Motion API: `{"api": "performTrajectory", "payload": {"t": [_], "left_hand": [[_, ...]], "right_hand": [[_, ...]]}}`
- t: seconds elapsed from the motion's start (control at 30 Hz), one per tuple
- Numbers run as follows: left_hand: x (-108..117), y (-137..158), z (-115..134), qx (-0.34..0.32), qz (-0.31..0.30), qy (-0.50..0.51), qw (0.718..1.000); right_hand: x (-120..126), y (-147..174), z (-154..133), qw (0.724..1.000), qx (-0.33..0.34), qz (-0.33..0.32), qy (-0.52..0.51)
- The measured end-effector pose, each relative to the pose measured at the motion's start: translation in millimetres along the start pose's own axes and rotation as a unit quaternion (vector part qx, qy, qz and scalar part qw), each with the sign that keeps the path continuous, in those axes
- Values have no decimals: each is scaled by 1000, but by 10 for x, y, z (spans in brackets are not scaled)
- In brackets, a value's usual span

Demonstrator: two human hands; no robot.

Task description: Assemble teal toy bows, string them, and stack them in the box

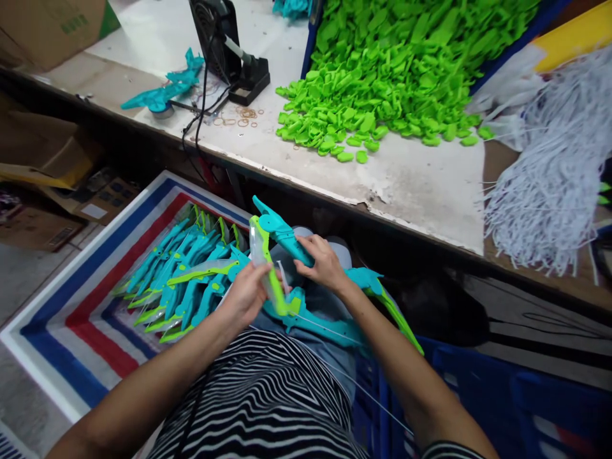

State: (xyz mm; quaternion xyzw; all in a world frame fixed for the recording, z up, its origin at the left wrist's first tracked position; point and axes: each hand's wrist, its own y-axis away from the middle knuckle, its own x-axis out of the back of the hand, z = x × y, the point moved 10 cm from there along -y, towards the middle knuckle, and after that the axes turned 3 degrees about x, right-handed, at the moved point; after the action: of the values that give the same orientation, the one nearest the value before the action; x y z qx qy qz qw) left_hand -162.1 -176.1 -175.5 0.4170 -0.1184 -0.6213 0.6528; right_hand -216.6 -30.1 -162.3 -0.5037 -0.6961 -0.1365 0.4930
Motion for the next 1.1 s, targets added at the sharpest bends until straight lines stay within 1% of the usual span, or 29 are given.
{"api": "performTrajectory", "payload": {"t": [0.03, 0.07, 0.1, 0.17, 0.23, 0.3, 0.4, 0.47, 0.53, 0.63, 0.7, 0.73, 0.83, 0.87, 0.93, 0.97, 1.03, 1.1], "left_hand": [[39, 14, 80, 13, -14, -4, 1000], [97, 30, 166, 27, -29, -35, 999], [169, 47, 253, 39, -45, -87, 994], [342, 73, 416, 57, -59, -211, 974], [471, 78, 584, 50, -51, -305, 950], [467, 70, 734, 20, -50, -360, 931], [350, 55, 838, -5, -62, -400, 914], [319, 45, 854, 2, -66, -414, 908], [330, 37, 883, 4, -68, -432, 899], [372, 29, 973, -6, -67, -457, 887], [388, 16, 1019, 3, -73, -472, 879], [389, 8, 1024, 17, -83, -482, 872], [379, -9, 989, 88, -121, -510, 847], [372, -16, 990, 108, -128, -509, 844], [341, -60, 1054, 119, -118, -489, 856], [317, -100, 1112, 111, -104, -476, 866], [243, -212, 1267, 66, -74, -457, 884], [138, -342, 1419, 6, -62, -466, 883]], "right_hand": [[24, 43, 22, 1000, 6, 18, -4], [42, 88, 41, 999, 8, 32, -3], [48, 128, 53, 999, 7, 39, -1], [29, 167, 39, 999, 1, 29, -15], [29, 121, 11, 998, -32, 22, -57], [97, -3, 15, 987, -100, 58, -115], [178, -243, 34, 947, -205, 141, -202], [144, -395, 24, 925, -251, 160, -238], [106, -503, 0, 917, -273, 160, -241], [104, -556, -54, 923, -270, 162, -222], [109, -533, -99, 927, -258, 163, -216], [113, -514, -130, 930, -250, 163, -213], [132, -453, -223, 939, -225, 166, -202], [144, -436, -237, 940, -220, 169, -197], [181, -420, -222, 942, -213, 183, -186], [203, -427, -190, 942, -210, 193, -180], [208, -480, -71, 942, -211, 200, -169], [127, -581, 112, 944, -228, 176, -161]]}}
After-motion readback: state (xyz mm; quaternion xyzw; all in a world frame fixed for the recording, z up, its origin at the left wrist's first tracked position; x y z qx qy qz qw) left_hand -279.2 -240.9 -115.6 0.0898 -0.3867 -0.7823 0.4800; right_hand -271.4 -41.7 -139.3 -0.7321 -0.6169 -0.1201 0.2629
